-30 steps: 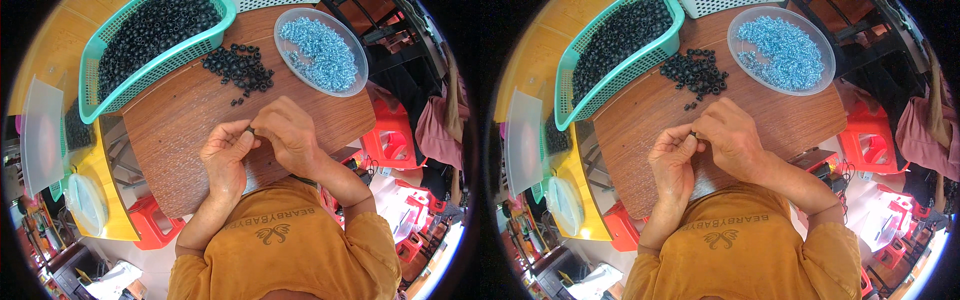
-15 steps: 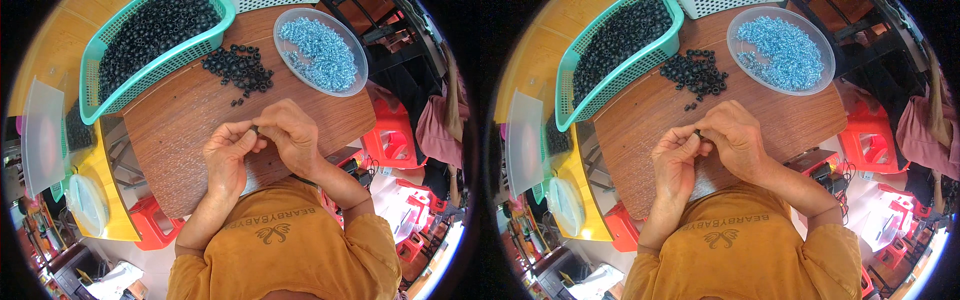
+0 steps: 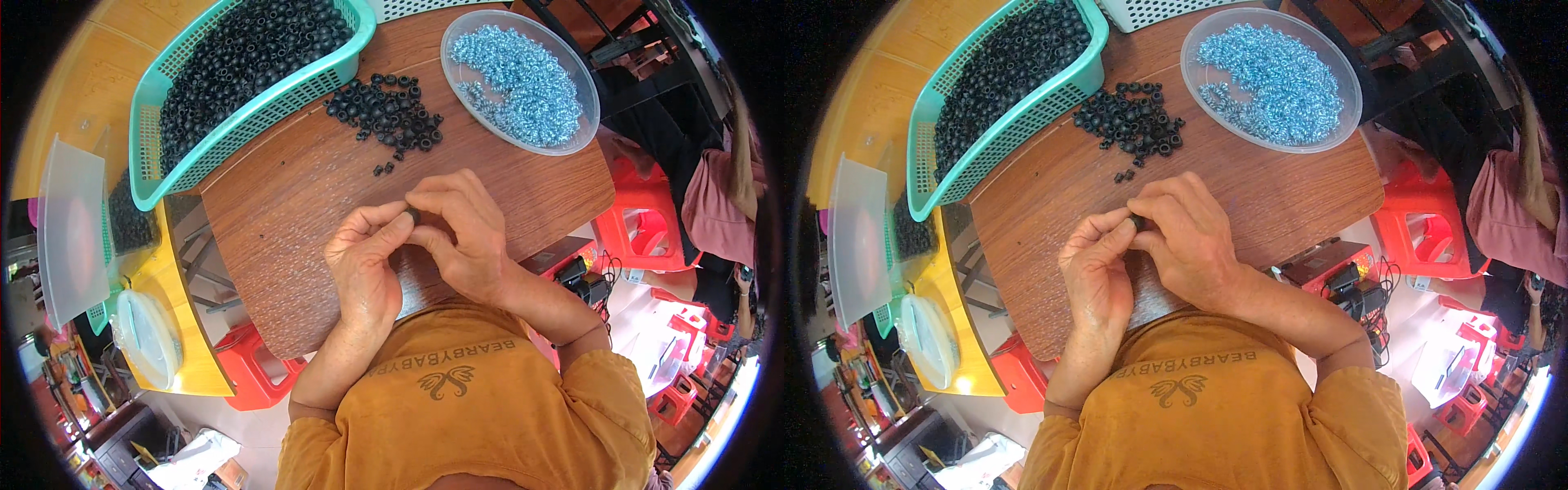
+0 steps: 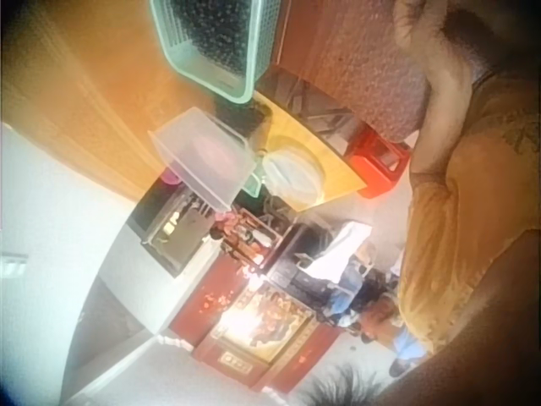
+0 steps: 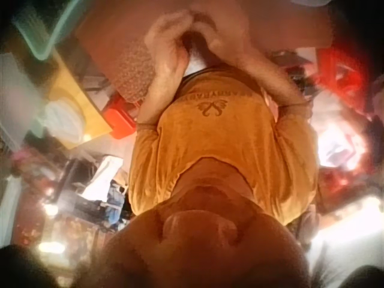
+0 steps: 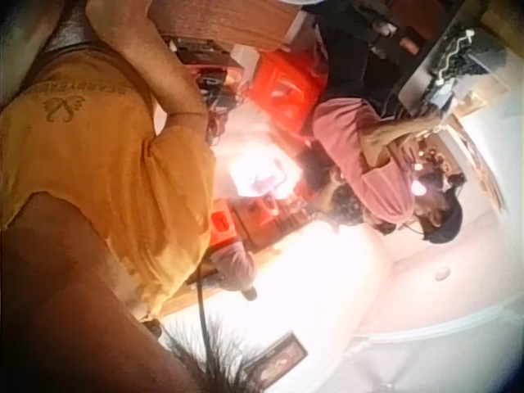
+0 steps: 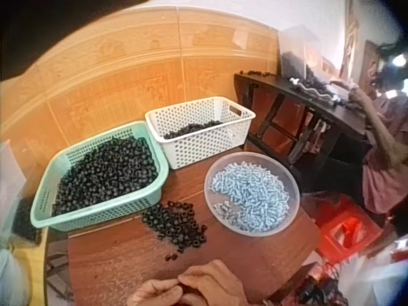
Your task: The person sits at a wooden table and repeatedly picks up small black plastic rings and light blue metal screws. They insert the screws into the rings by hand and place the assembled units into a green basket.
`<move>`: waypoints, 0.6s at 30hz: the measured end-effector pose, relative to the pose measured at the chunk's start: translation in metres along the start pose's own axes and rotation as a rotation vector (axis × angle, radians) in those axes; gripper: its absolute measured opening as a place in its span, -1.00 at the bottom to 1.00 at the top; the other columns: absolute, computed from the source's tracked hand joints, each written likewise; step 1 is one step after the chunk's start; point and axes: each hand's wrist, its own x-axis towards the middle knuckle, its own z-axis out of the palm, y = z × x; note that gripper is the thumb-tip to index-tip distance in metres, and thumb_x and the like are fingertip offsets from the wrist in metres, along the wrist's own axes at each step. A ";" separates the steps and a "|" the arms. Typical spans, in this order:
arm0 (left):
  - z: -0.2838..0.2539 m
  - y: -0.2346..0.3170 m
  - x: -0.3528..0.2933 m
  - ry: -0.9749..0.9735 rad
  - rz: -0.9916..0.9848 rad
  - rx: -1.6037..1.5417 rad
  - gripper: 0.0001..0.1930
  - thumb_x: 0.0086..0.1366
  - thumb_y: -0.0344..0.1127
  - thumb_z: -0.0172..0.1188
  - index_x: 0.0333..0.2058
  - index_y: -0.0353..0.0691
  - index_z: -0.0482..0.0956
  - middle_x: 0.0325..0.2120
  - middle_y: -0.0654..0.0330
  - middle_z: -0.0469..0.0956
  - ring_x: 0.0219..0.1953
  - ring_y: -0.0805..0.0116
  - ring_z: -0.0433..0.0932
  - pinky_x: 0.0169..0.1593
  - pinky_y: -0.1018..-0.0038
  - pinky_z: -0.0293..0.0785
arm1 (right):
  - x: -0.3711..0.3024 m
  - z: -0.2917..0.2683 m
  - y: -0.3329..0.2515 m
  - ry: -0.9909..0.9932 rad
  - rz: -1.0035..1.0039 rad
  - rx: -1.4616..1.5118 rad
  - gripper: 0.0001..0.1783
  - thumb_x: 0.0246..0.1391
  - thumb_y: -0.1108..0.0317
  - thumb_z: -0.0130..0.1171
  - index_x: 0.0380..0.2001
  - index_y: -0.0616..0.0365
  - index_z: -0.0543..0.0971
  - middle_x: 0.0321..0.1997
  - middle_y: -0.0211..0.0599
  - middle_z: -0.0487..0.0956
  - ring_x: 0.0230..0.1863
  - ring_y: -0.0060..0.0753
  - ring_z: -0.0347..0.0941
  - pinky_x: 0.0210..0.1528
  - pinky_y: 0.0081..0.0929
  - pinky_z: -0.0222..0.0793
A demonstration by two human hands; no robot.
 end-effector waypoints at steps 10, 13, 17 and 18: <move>0.000 -0.003 -0.003 0.022 0.080 0.014 -0.91 0.06 -0.66 0.12 -0.42 -0.44 0.52 -0.43 0.09 0.56 -0.38 0.39 0.52 -0.21 0.54 0.44 | -0.004 0.013 0.011 0.101 -0.215 -0.055 -0.64 -0.44 0.57 0.26 -0.41 0.33 0.45 -0.46 -0.14 0.43 -0.50 -0.18 0.34 -0.53 -0.40 0.26; -0.001 -0.004 0.000 0.037 0.087 0.059 -0.92 0.07 -0.65 0.11 -0.42 -0.45 0.52 -0.42 0.07 0.56 -0.39 0.39 0.53 -0.22 0.55 0.44 | -0.007 0.016 0.012 0.094 -0.212 -0.069 -0.65 -0.44 0.56 0.27 -0.42 0.31 0.45 -0.46 -0.15 0.44 -0.50 -0.18 0.34 -0.53 -0.40 0.26; 0.001 -0.005 0.001 0.076 0.093 0.053 -0.88 0.11 -0.63 0.09 -0.33 -0.47 0.50 -0.42 0.06 0.56 -0.41 0.40 0.53 -0.23 0.56 0.44 | -0.003 0.016 0.016 0.101 -0.189 -0.037 -0.66 -0.42 0.56 0.27 -0.43 0.29 0.45 -0.47 -0.15 0.44 -0.49 -0.16 0.35 -0.52 -0.38 0.27; 0.003 -0.004 0.002 0.095 0.090 0.040 -0.85 0.12 -0.62 0.09 -0.30 -0.48 0.49 -0.42 0.06 0.56 -0.41 0.40 0.53 -0.23 0.56 0.44 | -0.002 0.014 0.017 0.093 -0.157 -0.019 -0.66 -0.41 0.56 0.27 -0.43 0.29 0.44 -0.47 -0.15 0.44 -0.48 -0.15 0.35 -0.52 -0.37 0.27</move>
